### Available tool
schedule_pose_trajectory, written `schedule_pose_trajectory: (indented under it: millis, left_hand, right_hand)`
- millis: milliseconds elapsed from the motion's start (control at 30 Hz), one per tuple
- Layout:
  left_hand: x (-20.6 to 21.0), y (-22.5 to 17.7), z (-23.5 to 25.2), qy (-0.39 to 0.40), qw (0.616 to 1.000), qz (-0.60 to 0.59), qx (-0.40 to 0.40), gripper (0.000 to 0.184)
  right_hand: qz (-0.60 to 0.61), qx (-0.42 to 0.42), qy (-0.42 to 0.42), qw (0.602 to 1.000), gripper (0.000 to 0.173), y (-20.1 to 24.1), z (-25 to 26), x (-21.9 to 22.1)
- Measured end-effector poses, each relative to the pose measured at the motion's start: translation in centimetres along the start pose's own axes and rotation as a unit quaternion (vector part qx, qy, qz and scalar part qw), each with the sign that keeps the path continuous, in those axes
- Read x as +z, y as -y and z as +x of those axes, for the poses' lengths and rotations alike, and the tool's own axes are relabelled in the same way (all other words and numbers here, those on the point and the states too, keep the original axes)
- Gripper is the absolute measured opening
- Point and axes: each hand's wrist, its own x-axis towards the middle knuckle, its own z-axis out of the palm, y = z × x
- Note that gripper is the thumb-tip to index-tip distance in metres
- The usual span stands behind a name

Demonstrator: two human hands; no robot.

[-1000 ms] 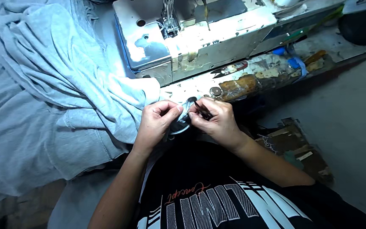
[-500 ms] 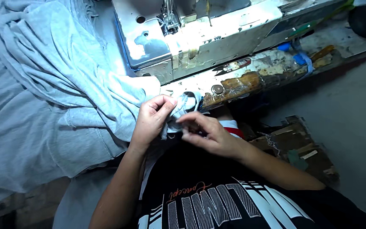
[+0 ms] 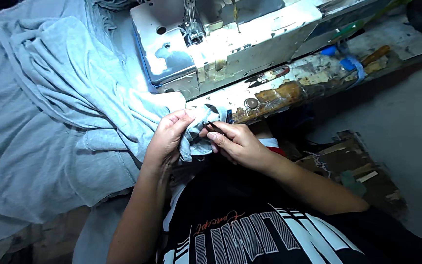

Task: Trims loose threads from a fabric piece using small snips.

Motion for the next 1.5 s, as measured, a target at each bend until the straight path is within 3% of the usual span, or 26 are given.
schedule_pose_trajectory:
  millis: [467, 733, 800, 900, 967, 1033, 1067, 1167, 1233, 1300, 1500]
  left_hand:
    - [-0.2, 0.1, 0.1, 0.014, 1.000, -0.020, 0.002, 0.028]
    - [-0.4, 0.7, -0.1, 0.038, 0.995, 0.088, 0.040, 0.027]
    - [-0.3, 1.0, 0.2, 0.030, 0.990, 0.128, 0.057, 0.024]
    - [-0.1, 1.5, 1.1, -0.009, 0.987, 0.142, 0.069, 0.020]
    - [0.0, 1.2, 0.5, -0.016, 0.988, 0.145, 0.055, 0.021]
    - [-0.1, 0.9, 0.1, 0.001, 0.986, 0.155, 0.056, 0.021]
    - [-0.1, 1.0, -0.2, 0.009, 0.985, 0.159, 0.061, 0.022]
    - [0.2, 1.1, -0.3, 0.017, 0.978, 0.189, 0.091, 0.020]
    - [0.5, 0.9, 0.0, 0.010, 0.970, 0.214, 0.111, 0.017]
    - [0.5, 0.4, -0.4, 0.001, 0.952, 0.271, 0.145, 0.016]
    - [0.3, -0.8, -2.2, -0.002, 0.863, 0.445, 0.237, 0.014]
  right_hand:
    - [-0.005, -0.002, -0.005, 1.000, 0.026, 0.1, 0.2, 0.1]
    - [0.024, -0.009, -0.010, 1.000, 0.025, 0.3, 0.6, 0.2]
    - [0.030, -0.103, 0.008, 0.994, 0.025, 0.7, 0.4, 0.2]
    - [0.048, -0.314, 0.097, 0.943, 0.027, 3.3, -0.9, -0.6]
    - [0.029, -0.325, 0.045, 0.944, 0.025, 3.5, -1.2, -1.2]
    - [-0.044, -0.273, -0.059, 0.959, 0.017, 2.3, -0.2, -2.4]
    - [-0.074, -0.239, -0.082, 0.965, 0.022, 1.8, 0.4, -3.0]
    - [-0.146, -0.154, -0.050, 0.976, 0.044, 1.1, 1.7, -3.7]
    - [-0.177, -0.145, -0.055, 0.972, 0.031, 0.7, 2.0, -3.5]
    - [-0.223, -0.169, -0.073, 0.957, 0.013, 0.2, 1.9, -3.3]
    - [-0.248, -0.319, -0.171, 0.899, 0.009, -2.1, 0.8, -3.0]
